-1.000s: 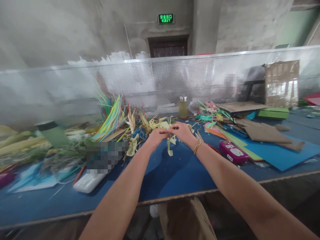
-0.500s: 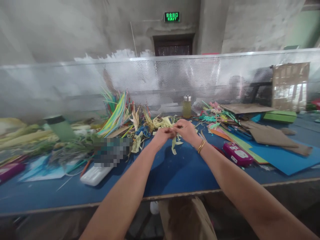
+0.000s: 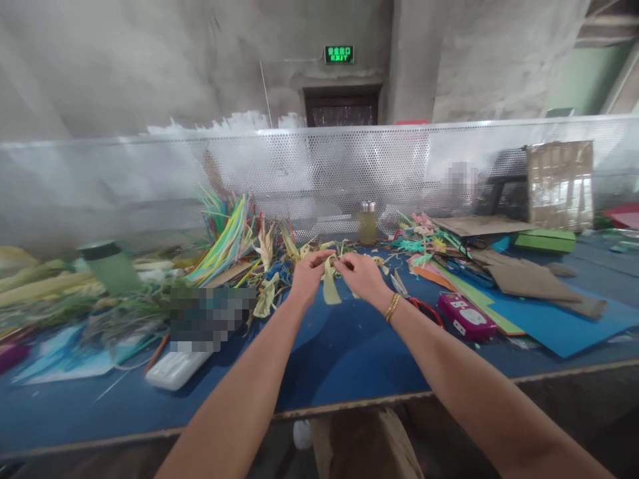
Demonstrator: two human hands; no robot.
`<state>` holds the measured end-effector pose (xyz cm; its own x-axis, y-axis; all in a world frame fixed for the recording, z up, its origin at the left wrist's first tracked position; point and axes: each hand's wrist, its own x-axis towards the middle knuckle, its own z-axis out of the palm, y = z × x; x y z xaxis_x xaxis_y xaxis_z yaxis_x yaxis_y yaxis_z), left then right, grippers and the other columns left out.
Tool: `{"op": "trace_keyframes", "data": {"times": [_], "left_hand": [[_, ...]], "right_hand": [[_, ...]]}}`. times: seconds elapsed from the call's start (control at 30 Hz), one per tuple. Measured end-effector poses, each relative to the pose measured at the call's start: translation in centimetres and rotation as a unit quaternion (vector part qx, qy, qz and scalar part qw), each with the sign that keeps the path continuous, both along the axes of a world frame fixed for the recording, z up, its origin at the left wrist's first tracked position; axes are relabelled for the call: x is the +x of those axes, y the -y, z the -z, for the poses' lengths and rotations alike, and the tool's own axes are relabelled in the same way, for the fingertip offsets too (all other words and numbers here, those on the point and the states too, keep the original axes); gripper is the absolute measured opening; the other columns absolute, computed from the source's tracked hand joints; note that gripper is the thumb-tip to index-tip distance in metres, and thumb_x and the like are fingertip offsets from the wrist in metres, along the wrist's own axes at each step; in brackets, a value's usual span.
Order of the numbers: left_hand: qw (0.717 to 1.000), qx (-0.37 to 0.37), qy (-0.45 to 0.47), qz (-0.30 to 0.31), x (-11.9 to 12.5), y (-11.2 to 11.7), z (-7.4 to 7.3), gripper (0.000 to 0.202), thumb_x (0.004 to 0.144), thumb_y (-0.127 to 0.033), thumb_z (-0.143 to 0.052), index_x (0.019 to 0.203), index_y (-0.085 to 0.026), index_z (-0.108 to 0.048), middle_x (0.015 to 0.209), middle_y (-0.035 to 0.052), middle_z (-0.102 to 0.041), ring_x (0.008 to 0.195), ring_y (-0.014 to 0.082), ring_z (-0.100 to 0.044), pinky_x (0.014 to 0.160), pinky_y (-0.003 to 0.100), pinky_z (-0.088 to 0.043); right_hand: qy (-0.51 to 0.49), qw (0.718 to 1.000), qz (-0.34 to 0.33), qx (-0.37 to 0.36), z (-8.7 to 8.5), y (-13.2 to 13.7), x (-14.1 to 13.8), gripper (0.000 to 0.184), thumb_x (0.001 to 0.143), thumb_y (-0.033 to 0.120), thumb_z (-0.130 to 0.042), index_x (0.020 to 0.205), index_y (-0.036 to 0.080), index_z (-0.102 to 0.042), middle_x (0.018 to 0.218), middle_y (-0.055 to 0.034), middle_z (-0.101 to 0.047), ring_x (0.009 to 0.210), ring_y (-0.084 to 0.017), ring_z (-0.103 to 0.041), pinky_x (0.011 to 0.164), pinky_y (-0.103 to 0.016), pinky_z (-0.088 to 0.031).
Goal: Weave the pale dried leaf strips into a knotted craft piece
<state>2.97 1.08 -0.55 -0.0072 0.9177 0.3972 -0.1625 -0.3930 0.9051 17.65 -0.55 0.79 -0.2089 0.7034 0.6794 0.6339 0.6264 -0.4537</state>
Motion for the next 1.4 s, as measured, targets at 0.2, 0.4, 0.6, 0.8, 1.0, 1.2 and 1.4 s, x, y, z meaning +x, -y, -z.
{"op": "trace_keyframes", "data": {"times": [0.2,0.4,0.6,0.8,1.0,1.2,1.4], "left_hand": [[0.998,0.063,-0.014,-0.025,-0.4,0.6,-0.5,0.028,0.061,-0.026,-0.076,0.087,-0.017,-0.076,0.08,0.0054,-0.074,0.077,0.0193,-0.067,0.072,0.03,-0.051],[0.996,0.05,-0.003,-0.071,0.0,2.5,-2.1,0.024,0.057,-0.029,-0.079,0.077,-0.016,-0.076,0.072,0.0052,-0.073,0.07,0.019,-0.066,0.067,0.029,-0.051],[0.996,0.038,0.05,-0.059,0.1,2.5,-2.1,0.02,0.052,-0.021,-0.081,0.07,-0.016,-0.075,0.067,0.0017,-0.071,0.063,0.0136,-0.064,0.063,0.023,-0.05],[0.982,-0.046,0.155,0.094,-0.4,0.9,-1.4,0.032,0.056,-0.016,-0.082,0.085,-0.018,-0.069,0.07,0.0,-0.07,0.061,0.0119,-0.064,0.059,0.022,-0.051],[0.924,-0.142,0.232,0.269,-1.1,0.9,-0.6,0.017,0.069,-0.016,-0.076,0.078,-0.016,-0.061,0.067,-0.0014,-0.065,0.059,0.009,-0.061,0.066,0.024,-0.054],[0.895,-0.225,0.284,0.261,-0.6,0.8,-0.1,0.009,0.08,-0.019,-0.068,0.079,-0.016,-0.06,0.063,-0.0026,-0.062,0.056,0.0086,-0.06,0.06,0.022,-0.052],[0.88,-0.342,0.219,0.248,-0.1,0.3,0.2,0.022,0.085,-0.033,-0.06,0.073,-0.015,-0.06,0.056,-0.001,-0.058,0.048,0.0116,-0.055,0.053,0.025,-0.048]], "right_hand": [[-0.011,0.998,-0.022,0.062,-0.7,1.6,-1.0,0.031,0.091,0.024,-0.044,0.06,0.019,-0.044,0.064,0.0005,-0.052,0.061,-0.011,-0.043,0.059,-0.025,-0.028],[-0.036,0.994,-0.041,0.099,-0.8,2.2,-1.4,0.032,0.089,0.02,-0.044,0.059,0.019,-0.034,0.062,0.0018,-0.045,0.06,-0.011,-0.039,0.059,-0.025,-0.027],[-0.032,0.989,-0.056,0.134,-0.8,2.2,-1.5,0.033,0.088,0.019,-0.045,0.057,0.019,-0.032,0.059,0.0025,-0.041,0.06,-0.011,-0.037,0.061,-0.026,-0.028],[-0.102,0.991,-0.066,0.054,-1.6,0.8,1.0,0.037,0.094,0.033,-0.04,0.063,0.018,-0.052,0.06,0.0014,-0.052,0.058,-0.011,-0.045,0.057,-0.024,-0.031],[-0.143,0.984,-0.108,0.024,-1.7,-0.8,2.2,0.022,0.089,0.033,-0.051,0.084,0.021,-0.068,0.088,-0.0035,-0.07,0.083,-0.016,-0.061,0.076,-0.027,-0.043],[-0.136,0.974,-0.174,-0.057,-1.1,0.3,0.7,0.015,0.081,0.024,-0.06,0.091,0.02,-0.069,0.086,-0.0036,-0.072,0.077,-0.015,-0.064,0.073,-0.027,-0.048],[-0.067,0.994,-0.084,-0.025,-0.3,0.0,0.4,0.01,0.079,0.023,-0.056,0.072,0.019,-0.063,0.069,-0.0006,-0.065,0.064,-0.013,-0.056,0.063,-0.025,-0.04]]}}
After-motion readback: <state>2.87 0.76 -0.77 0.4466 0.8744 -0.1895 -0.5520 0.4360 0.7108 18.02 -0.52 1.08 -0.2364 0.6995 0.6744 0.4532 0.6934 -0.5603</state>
